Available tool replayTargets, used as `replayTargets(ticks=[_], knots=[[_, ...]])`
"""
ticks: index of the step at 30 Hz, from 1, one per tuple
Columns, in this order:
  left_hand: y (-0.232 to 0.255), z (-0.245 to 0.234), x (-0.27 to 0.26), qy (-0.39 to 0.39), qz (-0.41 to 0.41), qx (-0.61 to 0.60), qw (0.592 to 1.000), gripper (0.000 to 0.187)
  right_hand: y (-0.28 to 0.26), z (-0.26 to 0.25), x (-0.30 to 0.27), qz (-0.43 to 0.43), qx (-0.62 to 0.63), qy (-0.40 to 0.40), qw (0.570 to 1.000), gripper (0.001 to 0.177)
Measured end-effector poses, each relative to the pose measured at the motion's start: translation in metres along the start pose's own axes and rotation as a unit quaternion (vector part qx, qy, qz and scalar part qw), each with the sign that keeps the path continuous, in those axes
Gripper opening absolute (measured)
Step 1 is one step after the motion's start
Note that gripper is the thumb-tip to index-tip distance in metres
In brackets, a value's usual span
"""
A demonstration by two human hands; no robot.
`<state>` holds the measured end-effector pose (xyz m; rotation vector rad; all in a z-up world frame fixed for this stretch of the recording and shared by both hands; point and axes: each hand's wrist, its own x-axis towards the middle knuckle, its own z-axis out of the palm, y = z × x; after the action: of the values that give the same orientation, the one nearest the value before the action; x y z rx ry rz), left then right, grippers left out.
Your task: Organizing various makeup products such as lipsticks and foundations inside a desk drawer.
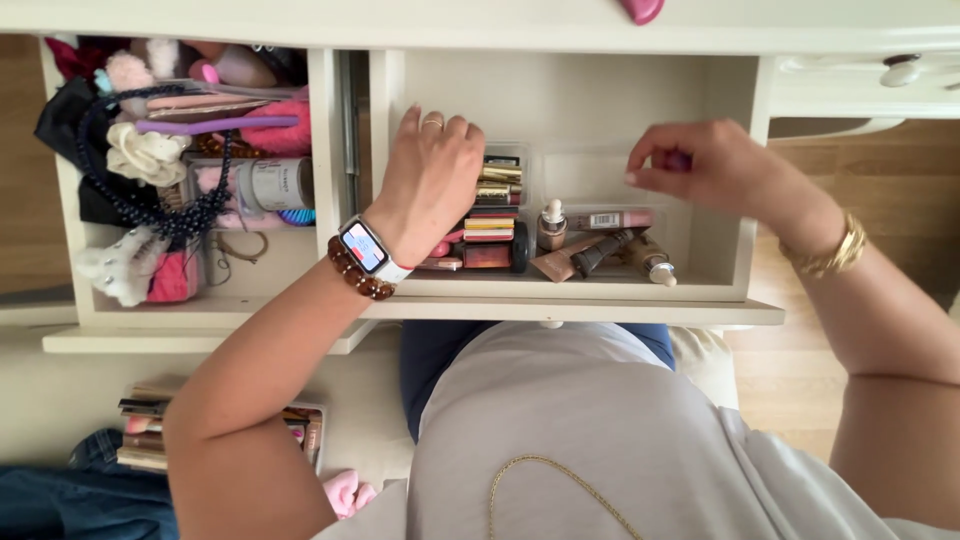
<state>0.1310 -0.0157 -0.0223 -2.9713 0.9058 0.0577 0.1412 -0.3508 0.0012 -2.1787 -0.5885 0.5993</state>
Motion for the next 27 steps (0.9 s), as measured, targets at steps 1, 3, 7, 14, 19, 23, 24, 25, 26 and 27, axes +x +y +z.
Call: replayTargets(ticks=[1,3,7,14,19,23,24,25,26,27], knots=[[0.003,0.001,0.003,0.038,0.010,0.050,0.998,0.020,-0.025,0.002,-0.007,-0.011,-0.130,0.039,0.991,0.014],[0.011,0.008,0.011,0.102,0.041,0.016,0.994,0.018,-0.022,0.004,-0.023,0.002,-0.159,0.062,0.985,0.015],[0.032,0.006,0.024,0.078,0.119,-0.192,0.971,0.010,-0.023,0.012,-0.041,0.022,-0.256,0.066,0.964,0.022],[0.042,0.011,0.049,0.047,0.164,-0.198,0.965,0.017,-0.013,0.019,-0.046,0.043,-0.363,0.058,0.929,0.017],[0.036,0.014,0.062,0.027,0.172,-0.240,0.955,0.017,-0.008,0.014,-0.043,-0.044,-0.258,0.150,0.954,0.026],[0.043,0.012,0.070,0.004,0.130,-0.249,0.960,0.036,-0.025,0.003,-0.043,-0.057,-0.219,0.228,0.947,0.017],[0.043,0.011,0.073,0.083,0.139,-0.246,0.956,0.055,-0.027,0.000,-0.044,-0.071,-0.220,0.225,0.947,0.017],[0.043,0.010,0.075,0.162,0.147,-0.242,0.945,0.081,-0.030,-0.003,-0.044,-0.086,-0.222,0.221,0.946,0.017],[0.044,0.015,0.078,0.161,0.147,-0.242,0.945,0.081,-0.029,-0.003,-0.044,-0.085,-0.222,0.221,0.946,0.017],[0.045,0.019,0.080,0.206,0.171,-0.224,0.937,0.105,-0.028,-0.004,-0.044,-0.087,-0.223,0.212,0.947,0.017]])
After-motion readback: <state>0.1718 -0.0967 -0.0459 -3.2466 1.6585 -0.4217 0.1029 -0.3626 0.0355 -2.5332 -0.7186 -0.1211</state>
